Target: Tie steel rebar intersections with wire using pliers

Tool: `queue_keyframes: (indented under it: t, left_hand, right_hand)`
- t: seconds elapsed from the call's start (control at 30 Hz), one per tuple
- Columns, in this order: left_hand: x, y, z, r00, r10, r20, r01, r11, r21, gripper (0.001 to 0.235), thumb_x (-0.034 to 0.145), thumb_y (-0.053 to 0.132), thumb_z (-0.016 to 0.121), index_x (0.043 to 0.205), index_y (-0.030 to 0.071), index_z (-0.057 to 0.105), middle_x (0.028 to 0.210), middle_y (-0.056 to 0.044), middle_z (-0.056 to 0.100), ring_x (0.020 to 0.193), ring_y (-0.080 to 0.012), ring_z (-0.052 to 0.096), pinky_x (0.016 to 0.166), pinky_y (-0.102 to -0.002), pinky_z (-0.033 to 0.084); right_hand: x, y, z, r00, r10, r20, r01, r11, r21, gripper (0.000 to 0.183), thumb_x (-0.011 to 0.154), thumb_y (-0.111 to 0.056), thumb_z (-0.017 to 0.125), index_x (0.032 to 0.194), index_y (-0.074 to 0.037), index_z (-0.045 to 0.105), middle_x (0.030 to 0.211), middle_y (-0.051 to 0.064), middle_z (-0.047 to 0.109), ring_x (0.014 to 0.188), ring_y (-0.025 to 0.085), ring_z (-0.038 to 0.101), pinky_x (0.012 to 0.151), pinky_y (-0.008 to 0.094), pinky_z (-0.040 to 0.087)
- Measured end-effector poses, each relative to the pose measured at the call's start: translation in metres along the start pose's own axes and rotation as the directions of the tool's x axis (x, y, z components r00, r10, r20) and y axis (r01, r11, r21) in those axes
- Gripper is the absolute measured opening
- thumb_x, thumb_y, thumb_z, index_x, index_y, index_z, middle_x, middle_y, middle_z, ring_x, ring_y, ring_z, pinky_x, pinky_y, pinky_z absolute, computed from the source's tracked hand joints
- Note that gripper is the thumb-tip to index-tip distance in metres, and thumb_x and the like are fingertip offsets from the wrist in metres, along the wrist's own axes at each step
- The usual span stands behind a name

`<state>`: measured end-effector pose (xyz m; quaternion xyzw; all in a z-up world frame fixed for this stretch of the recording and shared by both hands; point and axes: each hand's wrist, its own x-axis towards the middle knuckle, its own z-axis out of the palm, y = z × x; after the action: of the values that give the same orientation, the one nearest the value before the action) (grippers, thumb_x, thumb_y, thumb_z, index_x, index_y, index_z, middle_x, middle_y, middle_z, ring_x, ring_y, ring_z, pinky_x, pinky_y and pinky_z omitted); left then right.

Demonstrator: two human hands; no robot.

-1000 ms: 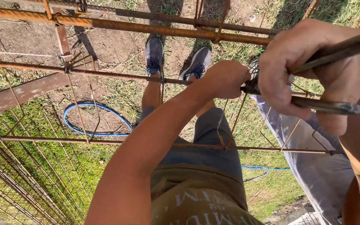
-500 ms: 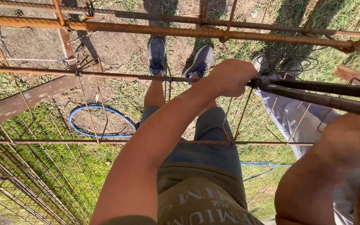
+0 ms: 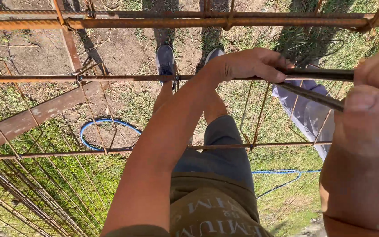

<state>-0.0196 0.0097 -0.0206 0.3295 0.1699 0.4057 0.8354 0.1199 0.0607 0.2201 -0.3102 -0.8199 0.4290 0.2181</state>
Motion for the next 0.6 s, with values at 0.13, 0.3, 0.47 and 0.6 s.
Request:
queue_keyframes:
  t: [0.13,0.3,0.47,0.6]
  left_hand:
    - [-0.007,0.021,0.008,0.984,-0.073,-0.162,0.109,0.967,0.23,0.062,0.085,0.054,0.069,0.124,0.006,0.063,0.136,-0.004,0.063,0.125,-0.0164,0.059,0.103,-0.034,0.05]
    - [-0.018,0.054,0.018,0.961,-0.172,-0.216,0.234,0.924,0.303,0.078,0.073,0.071,0.055,0.129,0.016,0.064,0.134,-0.008,0.068,0.123,-0.0243,0.063,0.104,-0.041,0.047]
    - [-0.005,0.088,0.035,0.705,-0.474,-0.527,0.571,0.821,0.025,0.146,0.027,0.089,0.03,0.146,0.007,0.052,0.14,-0.019,0.064,0.121,-0.0329,0.069,0.103,-0.053,0.052]
    - [0.038,0.053,0.035,0.653,-0.328,-0.683,0.434,0.901,-0.018,0.121,0.054,0.062,0.072,0.156,0.01,0.032,0.162,-0.018,0.037,0.144,-0.036,0.044,0.113,-0.048,0.038]
  right_hand:
    - [0.009,0.037,-0.047,0.926,-0.002,0.377,-0.036,0.995,0.095,0.022,0.085,-0.019,0.051,0.09,-0.01,0.032,0.085,0.003,0.03,0.089,0.025,0.04,0.092,0.04,0.043]
    - [-0.129,0.154,-0.132,0.911,0.25,0.327,-0.409,0.645,0.646,0.054,0.076,-0.021,0.071,0.122,-0.018,0.042,0.093,-0.011,0.046,0.095,0.012,0.038,0.093,0.036,0.038]
    - [-0.081,0.03,-0.059,0.995,0.094,0.033,-0.099,0.963,0.252,0.029,0.07,-0.031,0.049,0.084,-0.027,0.023,0.081,-0.005,0.024,0.083,0.012,0.03,0.103,0.034,0.036]
    - [-0.052,-0.003,-0.04,0.986,-0.093,0.138,0.054,0.963,0.266,0.036,0.074,-0.014,0.057,0.101,-0.027,0.037,0.085,-0.006,0.037,0.079,0.013,0.045,0.106,0.042,0.053]
